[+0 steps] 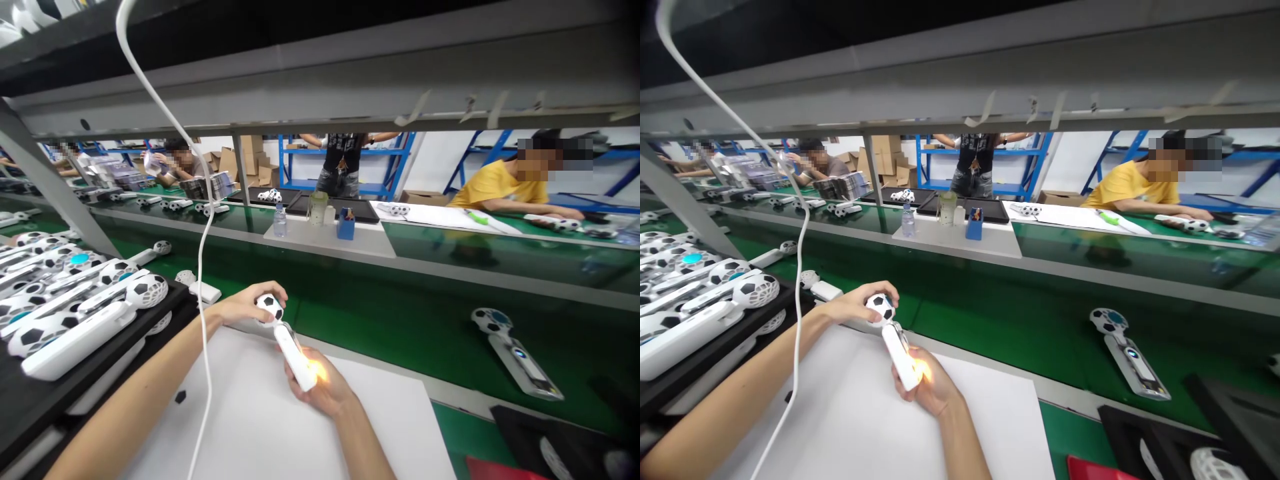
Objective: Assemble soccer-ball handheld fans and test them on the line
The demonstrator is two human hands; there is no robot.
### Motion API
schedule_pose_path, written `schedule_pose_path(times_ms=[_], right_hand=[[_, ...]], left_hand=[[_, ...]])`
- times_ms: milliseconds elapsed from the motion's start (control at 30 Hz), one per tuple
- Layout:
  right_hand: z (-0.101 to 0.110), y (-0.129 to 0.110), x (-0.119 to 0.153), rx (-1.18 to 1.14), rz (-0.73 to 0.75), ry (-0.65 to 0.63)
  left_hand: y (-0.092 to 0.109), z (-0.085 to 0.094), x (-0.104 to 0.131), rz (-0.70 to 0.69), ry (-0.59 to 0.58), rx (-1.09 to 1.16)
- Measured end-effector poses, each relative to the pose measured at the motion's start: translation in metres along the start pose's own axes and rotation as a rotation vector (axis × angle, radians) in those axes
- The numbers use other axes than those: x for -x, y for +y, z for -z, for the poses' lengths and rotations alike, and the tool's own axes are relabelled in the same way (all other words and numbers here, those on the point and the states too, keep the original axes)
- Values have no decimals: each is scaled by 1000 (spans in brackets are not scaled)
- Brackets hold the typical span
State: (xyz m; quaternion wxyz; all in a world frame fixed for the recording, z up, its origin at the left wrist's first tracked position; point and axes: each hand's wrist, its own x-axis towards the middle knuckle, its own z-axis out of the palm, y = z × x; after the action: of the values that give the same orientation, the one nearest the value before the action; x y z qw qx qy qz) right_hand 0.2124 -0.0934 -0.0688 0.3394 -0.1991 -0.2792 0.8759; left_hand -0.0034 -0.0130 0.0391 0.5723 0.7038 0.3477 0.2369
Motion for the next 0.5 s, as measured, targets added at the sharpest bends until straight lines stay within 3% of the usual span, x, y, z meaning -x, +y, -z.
schedule_pose_path(times_ms=[133,367,433,500], right_hand=[[6,8,-9,-43,33,-23],[11,7,-3,-11,-30,-97],[11,4,-1,-12,-16,-84],[12,1,0,-26,41,-41]], left_hand=[[-1,5,-7,-14,-84,13],[19,3,-13,70,-251,-124],[23,6,-13,112,-232,-201],[20,13,-10,166,-122,-301]])
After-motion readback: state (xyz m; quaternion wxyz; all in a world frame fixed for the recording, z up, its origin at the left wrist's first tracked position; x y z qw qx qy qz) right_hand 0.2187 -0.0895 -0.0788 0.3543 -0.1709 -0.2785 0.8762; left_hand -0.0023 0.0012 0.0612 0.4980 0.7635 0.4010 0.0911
